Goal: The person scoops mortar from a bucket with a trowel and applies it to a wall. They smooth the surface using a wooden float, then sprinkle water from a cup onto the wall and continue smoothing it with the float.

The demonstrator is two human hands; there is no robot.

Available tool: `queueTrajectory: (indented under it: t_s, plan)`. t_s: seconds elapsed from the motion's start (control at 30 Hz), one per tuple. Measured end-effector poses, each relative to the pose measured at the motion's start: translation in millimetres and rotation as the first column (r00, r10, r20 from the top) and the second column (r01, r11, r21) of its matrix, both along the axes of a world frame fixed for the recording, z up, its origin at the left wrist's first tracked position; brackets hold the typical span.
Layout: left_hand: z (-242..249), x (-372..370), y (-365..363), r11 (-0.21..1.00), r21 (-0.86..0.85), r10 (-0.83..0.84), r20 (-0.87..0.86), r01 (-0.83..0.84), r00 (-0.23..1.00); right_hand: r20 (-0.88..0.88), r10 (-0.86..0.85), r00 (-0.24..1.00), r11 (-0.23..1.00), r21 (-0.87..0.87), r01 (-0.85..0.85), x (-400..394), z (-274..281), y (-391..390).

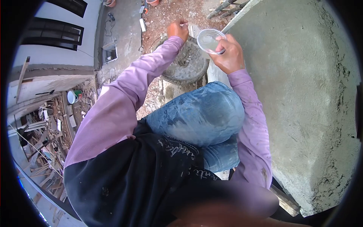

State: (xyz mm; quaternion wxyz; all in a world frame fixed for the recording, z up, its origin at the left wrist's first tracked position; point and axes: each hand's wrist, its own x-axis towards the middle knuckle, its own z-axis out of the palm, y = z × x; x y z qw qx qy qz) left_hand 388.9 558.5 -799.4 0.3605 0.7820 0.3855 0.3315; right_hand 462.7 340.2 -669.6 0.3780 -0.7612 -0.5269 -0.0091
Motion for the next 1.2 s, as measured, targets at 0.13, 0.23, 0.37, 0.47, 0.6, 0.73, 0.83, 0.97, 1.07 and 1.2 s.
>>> queueTrajectory:
  t_s: [0.13,0.23,0.37,0.47,0.6,0.73,0.83,0.97,1.07,1.2]
  plan:
    - [22,-5,-6,0.961,-0.03,-0.273,-0.243,0.274,0.931,0.003,-0.134,0.991,0.99,-0.032,0.134,3,-8,-45]
    - [34,-4,-19,0.796,0.085,-0.47,-0.537,0.6,0.7,-0.066,-0.268,0.961,0.963,-0.055,0.265,11,-29,-100]
    - [44,25,-64,0.386,0.161,-0.683,-0.612,0.908,0.399,-0.144,-0.509,0.849,0.861,-0.086,0.502,0,-37,-194]
    - [47,64,-128,0.132,0.117,-0.87,-0.461,0.984,0.172,-0.136,-0.704,0.697,0.702,0.014,0.712,-46,-17,-282]
    - [38,86,-256,-0.304,0.074,-0.84,-0.491,0.95,-0.23,-0.104,-0.946,0.308,0.285,0.19,0.939,-164,30,-403]
    - [48,79,-382,-0.541,-0.46,-0.417,-0.581,0.704,-0.699,-0.01,-0.982,-0.188,-0.187,0.163,0.969,-301,69,-490]
    - [26,74,-442,-0.82,-0.327,-0.115,-0.71,0.47,-0.694,0.082,-0.828,-0.555,-0.542,0.137,0.829,-416,65,-542]
    - [46,60,-504,-0.91,-0.287,0.039,-0.777,0.299,-0.628,0.224,-0.448,-0.865,-0.887,0.009,0.462,-551,29,-587]
    - [50,53,-547,-0.918,-0.252,0.034,-0.82,0.307,-0.572,0.295,-0.175,-0.939,-0.979,-0.154,0.134,-633,-4,-605]
    - [58,28,-604,-0.958,-0.213,0.086,-0.853,0.193,-0.515,0.335,-0.077,-0.939,-0.876,-0.473,-0.097,-713,-54,-616]
